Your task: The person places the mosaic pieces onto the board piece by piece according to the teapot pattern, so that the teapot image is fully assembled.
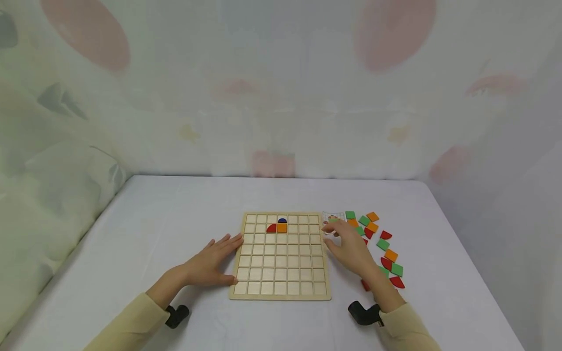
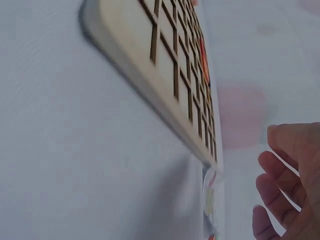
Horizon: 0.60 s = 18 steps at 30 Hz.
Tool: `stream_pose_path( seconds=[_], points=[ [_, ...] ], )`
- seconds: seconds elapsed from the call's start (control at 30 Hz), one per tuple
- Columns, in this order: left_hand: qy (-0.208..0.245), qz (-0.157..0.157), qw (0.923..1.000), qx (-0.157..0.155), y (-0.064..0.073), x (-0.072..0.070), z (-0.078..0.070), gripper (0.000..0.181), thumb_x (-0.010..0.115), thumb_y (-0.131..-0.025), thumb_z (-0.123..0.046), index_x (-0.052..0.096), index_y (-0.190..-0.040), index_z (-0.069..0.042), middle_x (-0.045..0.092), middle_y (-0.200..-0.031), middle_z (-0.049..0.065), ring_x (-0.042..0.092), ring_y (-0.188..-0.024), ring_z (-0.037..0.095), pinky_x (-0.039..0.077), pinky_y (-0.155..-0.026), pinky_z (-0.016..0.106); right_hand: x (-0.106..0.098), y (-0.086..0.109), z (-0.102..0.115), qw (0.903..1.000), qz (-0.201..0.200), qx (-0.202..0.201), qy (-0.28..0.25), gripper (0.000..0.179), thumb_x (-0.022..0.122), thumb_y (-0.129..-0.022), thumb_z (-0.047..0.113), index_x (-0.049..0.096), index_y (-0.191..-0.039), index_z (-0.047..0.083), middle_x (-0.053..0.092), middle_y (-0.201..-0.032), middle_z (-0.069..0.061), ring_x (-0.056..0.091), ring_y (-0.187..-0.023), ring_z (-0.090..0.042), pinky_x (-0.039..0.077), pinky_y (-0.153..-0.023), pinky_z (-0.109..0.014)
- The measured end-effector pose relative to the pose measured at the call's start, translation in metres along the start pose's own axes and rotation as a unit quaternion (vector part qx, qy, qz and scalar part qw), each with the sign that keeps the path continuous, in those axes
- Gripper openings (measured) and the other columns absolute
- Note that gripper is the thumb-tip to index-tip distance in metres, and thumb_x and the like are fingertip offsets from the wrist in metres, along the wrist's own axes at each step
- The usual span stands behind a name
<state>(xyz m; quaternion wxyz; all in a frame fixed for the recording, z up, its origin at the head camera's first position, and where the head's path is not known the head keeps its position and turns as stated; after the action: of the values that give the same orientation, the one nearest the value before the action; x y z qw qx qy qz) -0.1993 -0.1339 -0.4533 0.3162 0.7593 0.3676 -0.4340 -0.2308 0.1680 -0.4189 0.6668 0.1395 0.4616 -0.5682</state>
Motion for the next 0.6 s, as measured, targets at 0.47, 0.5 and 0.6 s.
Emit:
stream_pose_path(
  seconds=[0.47,0.5,0.6],
  points=[
    [0.002,-0.002,1.0000,-0.002,0.003,0.000,0.003,0.091,0.073,-0.074,-0.042,0.028,-0.145,-0.008,0.021,-0.153,0.004,0.016,-0.139,0.035,0.012,-0.106,0.063,-0.020,0.044,-0.065,0.9905,-0.011,0.127,0.050,0.027,0.071,-0.079,0.011,0.062,-0.103,0.004,0.062,-0.091,-0.005,0.052,-0.081,-0.019,0.048,-0.069,-0.032],
    [0.002,-0.002,1.0000,-0.002,0.003,0.000,0.004,0.091,0.073,-0.074,-0.042,0.028,-0.145,-0.009,0.021,-0.153,0.004,0.017,-0.139,0.035,0.013,-0.106,0.063,-0.020,0.045,-0.067,0.9896,-0.011,0.133,0.054,0.027,0.071,-0.078,0.012,0.062,-0.103,0.004,0.062,-0.091,-0.006,0.052,-0.081,-0.020,0.047,-0.068,-0.032],
    [0.000,-0.001,1.0000,-0.003,0.002,0.000,0.005,0.091,0.073,-0.074,-0.043,0.027,-0.145,-0.009,0.021,-0.153,0.003,0.016,-0.140,0.034,0.012,-0.106,0.063,-0.020,0.046,-0.072,0.9885,-0.004,0.139,0.058,0.027,0.071,-0.078,0.013,0.062,-0.102,0.004,0.062,-0.091,-0.008,0.050,-0.078,-0.020,0.047,-0.066,-0.030]
  ],
)
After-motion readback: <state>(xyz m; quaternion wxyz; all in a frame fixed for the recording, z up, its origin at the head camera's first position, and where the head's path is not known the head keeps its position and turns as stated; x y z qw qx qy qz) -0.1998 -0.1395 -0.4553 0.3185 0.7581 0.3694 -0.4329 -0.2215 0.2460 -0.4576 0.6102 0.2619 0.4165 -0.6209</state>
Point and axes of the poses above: each hand's wrist, its own y-axis away from the middle knuckle, its own x-axis out of the palm, z = x × y, the point moved 8 cm from there along -y, towards the middle knuckle
